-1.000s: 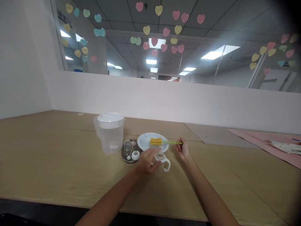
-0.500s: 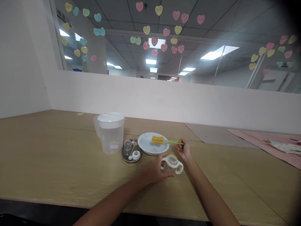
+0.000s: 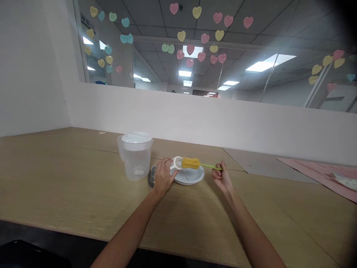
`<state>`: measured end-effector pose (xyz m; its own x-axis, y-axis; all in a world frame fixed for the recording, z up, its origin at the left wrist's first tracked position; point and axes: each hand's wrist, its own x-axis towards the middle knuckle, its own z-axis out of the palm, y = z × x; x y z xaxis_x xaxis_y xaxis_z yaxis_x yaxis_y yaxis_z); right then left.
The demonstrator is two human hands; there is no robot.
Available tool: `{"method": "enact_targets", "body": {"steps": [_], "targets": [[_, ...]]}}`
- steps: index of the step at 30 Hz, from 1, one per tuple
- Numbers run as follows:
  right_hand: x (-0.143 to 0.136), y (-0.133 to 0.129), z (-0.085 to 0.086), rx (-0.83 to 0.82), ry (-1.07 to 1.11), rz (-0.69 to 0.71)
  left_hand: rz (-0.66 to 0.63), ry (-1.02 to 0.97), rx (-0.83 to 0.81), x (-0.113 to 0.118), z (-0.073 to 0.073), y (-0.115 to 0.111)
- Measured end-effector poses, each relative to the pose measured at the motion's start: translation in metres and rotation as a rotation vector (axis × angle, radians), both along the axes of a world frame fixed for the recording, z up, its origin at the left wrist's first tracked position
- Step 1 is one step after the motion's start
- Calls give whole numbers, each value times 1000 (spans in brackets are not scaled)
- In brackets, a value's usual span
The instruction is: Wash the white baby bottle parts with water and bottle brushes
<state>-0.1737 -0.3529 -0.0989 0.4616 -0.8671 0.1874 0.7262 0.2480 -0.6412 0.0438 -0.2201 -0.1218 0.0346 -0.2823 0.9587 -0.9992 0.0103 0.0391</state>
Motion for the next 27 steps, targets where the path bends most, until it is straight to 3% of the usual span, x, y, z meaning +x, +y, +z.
{"method": "enact_targets", "body": {"steps": [9,13,18,21,27], "targets": [[8,4,-1,-188,265,-231,107,-108,72,2,1,2],[14,15,-1,-279,337,-173,101,-122,78,2,-1,0],[25,29,-4,-372,431,-2,42,-212,74,-2,-3,-1],[25,26,-5,-299,387,-11,75,-227,65,-4,0,1],[7,-6,-7,-9,238,-239,126,-184,130,-1,4,2]]}}
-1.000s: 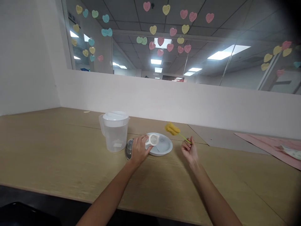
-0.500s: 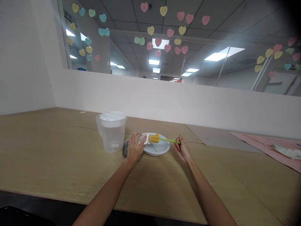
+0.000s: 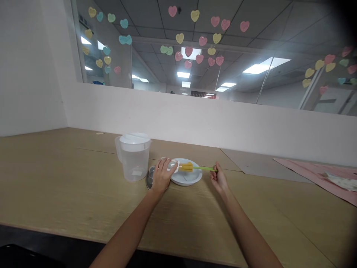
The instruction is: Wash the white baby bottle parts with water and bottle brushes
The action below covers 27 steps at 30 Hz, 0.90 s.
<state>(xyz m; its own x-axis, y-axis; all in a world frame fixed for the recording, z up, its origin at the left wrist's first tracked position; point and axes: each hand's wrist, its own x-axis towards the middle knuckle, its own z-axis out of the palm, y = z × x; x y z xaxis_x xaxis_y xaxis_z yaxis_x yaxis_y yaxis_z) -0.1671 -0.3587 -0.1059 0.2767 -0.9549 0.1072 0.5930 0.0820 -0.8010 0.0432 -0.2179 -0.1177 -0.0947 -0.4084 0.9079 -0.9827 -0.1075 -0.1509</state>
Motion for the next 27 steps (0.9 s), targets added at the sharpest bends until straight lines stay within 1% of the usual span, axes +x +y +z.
{"method": "enact_targets", "body": {"steps": [2,4,6,8,10,12,14,15,17,19,21,23,25,27], "targets": [[-10,-12,-3,42,5,-124,7,57,8,2,0,1],[-20,-23,-8,33,98,-259,1,161,-13,4,1,1],[-27,-31,-14,14,182,-320,-48,286,-80,5,0,0],[-30,-37,-23,-4,270,-335,-110,396,-191,3,-3,-1],[-28,-41,-34,-32,395,-332,-165,466,-286,-2,-6,-2],[-24,-41,-43,-79,552,-298,-254,461,-337,-10,-11,-2],[-19,-41,-49,-153,724,-230,-412,367,-325,-20,-14,-1],[-17,-40,-51,-197,809,-192,-499,305,-284,-26,-16,1],[-15,-37,-52,-290,970,-126,-644,218,-136,-38,-19,4],[-14,-34,-51,-379,1114,-74,-719,216,55,-49,-22,9],[-13,-31,-48,-464,1242,-45,-740,253,218,-57,-22,12],[-11,-28,-44,-553,1350,-51,-754,285,353,-61,-21,15],[-9,-24,-41,-640,1442,-86,-756,315,440,-61,-19,16],[-7,-20,-39,-702,1512,-109,-720,334,490,-57,-16,16]]}}
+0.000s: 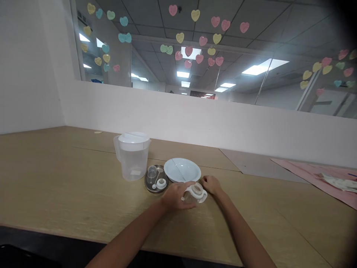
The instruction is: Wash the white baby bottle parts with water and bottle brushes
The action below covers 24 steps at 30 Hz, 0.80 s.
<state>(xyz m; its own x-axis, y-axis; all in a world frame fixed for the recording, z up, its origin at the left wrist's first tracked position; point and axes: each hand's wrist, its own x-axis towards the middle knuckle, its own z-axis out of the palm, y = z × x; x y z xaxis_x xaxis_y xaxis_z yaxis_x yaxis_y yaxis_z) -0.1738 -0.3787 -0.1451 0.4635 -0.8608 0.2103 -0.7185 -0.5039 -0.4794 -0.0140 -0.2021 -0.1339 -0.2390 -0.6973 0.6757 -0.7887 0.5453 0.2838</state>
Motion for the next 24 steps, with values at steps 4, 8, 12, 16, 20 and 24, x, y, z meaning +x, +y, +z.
{"method": "enact_targets", "body": {"steps": [4,8,12,16,20,24], "targets": [[0,5,2,-117,174,31,85,-123,8,13,3,-3],[-2,8,6,-280,281,-9,174,-76,-119,31,7,-3],[1,17,19,-398,70,-165,677,161,-135,54,14,-6],[24,27,41,-463,-80,-50,962,33,212,76,12,-14],[65,29,57,-233,129,263,1005,9,385,85,4,-20],[98,22,55,55,276,357,997,17,463,85,3,-23]]}}
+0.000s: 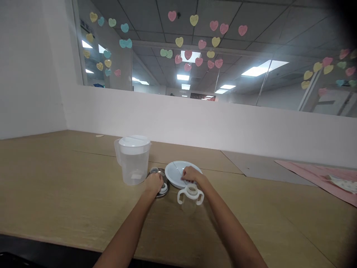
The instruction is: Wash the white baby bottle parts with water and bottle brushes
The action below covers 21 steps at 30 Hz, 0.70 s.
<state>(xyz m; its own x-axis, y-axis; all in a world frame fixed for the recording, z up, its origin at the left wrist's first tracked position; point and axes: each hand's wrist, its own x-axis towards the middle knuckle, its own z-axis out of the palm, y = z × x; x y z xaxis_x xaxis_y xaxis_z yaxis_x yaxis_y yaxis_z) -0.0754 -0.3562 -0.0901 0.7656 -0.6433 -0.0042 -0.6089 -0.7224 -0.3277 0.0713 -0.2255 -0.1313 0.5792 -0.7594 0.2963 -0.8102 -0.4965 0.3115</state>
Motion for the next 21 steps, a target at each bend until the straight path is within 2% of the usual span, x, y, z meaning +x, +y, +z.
{"method": "enact_targets", "body": {"steps": [3,6,10,15,18,21], "targets": [[9,-7,-6,89,56,12,-34,26,20,-1,3,0],[6,-13,-3,147,35,16,-62,54,27,-2,6,2],[-7,-15,19,138,-81,8,-11,99,18,-4,9,3],[-26,-2,53,111,-259,9,46,120,-76,-2,14,5],[-35,10,68,70,-362,19,81,89,-210,-1,18,8],[-42,19,78,25,-430,32,38,99,-508,-2,21,10]]}}
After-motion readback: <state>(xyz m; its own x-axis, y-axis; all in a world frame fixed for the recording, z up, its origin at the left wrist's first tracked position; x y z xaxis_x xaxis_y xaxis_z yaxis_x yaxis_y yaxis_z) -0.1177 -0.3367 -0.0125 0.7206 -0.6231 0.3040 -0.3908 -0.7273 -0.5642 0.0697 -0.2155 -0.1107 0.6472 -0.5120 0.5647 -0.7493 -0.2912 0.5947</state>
